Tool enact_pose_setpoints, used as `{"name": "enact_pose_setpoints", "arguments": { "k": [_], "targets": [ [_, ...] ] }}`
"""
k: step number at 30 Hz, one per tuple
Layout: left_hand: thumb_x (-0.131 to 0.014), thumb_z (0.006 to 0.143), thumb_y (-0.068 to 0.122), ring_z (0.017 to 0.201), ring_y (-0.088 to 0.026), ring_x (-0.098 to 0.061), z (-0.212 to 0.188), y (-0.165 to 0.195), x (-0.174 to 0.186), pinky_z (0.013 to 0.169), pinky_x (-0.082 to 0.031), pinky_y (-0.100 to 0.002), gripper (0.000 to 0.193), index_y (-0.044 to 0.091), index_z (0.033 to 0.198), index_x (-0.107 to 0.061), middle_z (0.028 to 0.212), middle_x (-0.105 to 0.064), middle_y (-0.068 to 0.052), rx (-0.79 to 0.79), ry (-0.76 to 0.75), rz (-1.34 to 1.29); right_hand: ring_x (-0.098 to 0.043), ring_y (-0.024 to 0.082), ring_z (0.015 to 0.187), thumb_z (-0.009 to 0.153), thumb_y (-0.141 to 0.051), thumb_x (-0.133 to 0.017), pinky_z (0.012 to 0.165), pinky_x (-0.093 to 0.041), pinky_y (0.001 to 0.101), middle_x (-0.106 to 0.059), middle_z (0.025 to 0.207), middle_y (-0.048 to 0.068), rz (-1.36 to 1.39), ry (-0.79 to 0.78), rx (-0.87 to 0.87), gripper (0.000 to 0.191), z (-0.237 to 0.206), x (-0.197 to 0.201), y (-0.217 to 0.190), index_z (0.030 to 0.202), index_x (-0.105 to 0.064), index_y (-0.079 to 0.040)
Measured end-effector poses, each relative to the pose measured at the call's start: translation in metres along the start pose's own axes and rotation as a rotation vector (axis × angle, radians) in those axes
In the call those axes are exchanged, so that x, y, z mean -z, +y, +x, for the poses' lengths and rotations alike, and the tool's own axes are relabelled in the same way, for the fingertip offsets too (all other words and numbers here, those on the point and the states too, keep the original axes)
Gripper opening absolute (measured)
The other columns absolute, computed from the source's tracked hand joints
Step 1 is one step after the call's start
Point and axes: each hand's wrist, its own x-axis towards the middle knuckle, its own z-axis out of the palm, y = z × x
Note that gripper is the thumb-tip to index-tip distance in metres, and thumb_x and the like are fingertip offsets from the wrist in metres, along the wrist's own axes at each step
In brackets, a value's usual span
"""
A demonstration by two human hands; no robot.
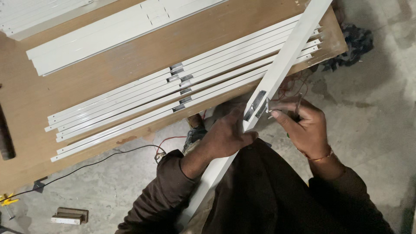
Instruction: The person works at a workbench with long white extruded profiles, fitting small metal connector pieces into slots on the profiles and pressing them into place by hand. They use a screwdriver on the profile slots, arrange the finished profiles on the bench, and then use an angle grinder to grind the edge of a profile.
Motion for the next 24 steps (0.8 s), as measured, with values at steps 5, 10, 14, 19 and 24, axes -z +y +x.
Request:
{"name": "enact_pose_setpoints", "arguments": {
  "k": [5, 10, 14, 19, 24],
  "targets": [
    [-0.077, 0.083, 0.024, 0.119, -0.037, -0.067, -0.003, 0.003, -0.003, 0.098, -0.056, -0.042, 0.081, 0.002, 0.153, -0.042, 0.131, -0.066, -0.026, -0.111, 0.062, 0.05, -0.069, 0.012, 0.084, 0.097, -0.01, -0.076, 0.072, -0.053, 0.0269, -0.075, 0.097, 0.008, -0.141, 0.02, 0.017, 0.011, -0.001, -0.015, -0.007, 0.104, -0.076, -0.002],
    [-0.077, 0.082, 0.026, 0.108, -0.037, -0.069, -0.005, 0.004, -0.003, 0.091, -0.056, -0.043, 0.076, 0.005, 0.148, -0.047, 0.122, -0.069, -0.022, 0.002, 0.015, 0.075, -0.068, 0.015, 0.085, 0.098, -0.012, -0.075, 0.072, -0.052, 0.0278, -0.072, 0.098, 0.009, -0.149, 0.029, 0.093, 0.011, -0.005, -0.016, -0.016, 0.104, -0.074, -0.003],
    [-0.076, 0.083, 0.025, 0.112, -0.04, -0.068, -0.006, 0.002, -0.004, 0.093, -0.056, -0.045, 0.076, 0.004, 0.15, -0.045, 0.123, -0.068, -0.024, -0.094, 0.064, 0.104, -0.066, 0.014, 0.079, 0.099, -0.011, -0.073, 0.069, -0.052, 0.0285, -0.07, 0.09, 0.008, -0.186, 0.043, 0.077, 0.01, -0.006, -0.015, -0.012, 0.102, -0.073, -0.001],
    [-0.076, 0.082, 0.024, 0.12, -0.042, -0.065, -0.005, 0.001, -0.004, 0.098, -0.054, -0.045, 0.087, 0.0, 0.155, -0.035, 0.13, -0.064, -0.03, -0.122, 0.058, 0.156, -0.062, 0.011, 0.075, 0.099, -0.01, -0.071, 0.063, -0.05, 0.027, -0.069, 0.088, 0.007, -0.134, 0.035, 0.132, 0.01, -0.006, -0.021, -0.005, 0.093, -0.068, -0.003],
    [-0.076, 0.081, 0.026, 0.109, -0.039, -0.071, -0.008, 0.001, -0.006, 0.093, -0.057, -0.043, 0.091, 0.002, 0.157, -0.032, 0.124, -0.067, -0.027, 0.007, 0.031, 0.137, -0.054, 0.006, 0.067, 0.098, -0.005, -0.072, 0.059, -0.042, 0.0226, -0.069, 0.09, 0.008, -0.087, 0.116, 0.04, 0.007, -0.017, -0.008, 0.0, 0.103, -0.07, 0.0]
  ]
}}
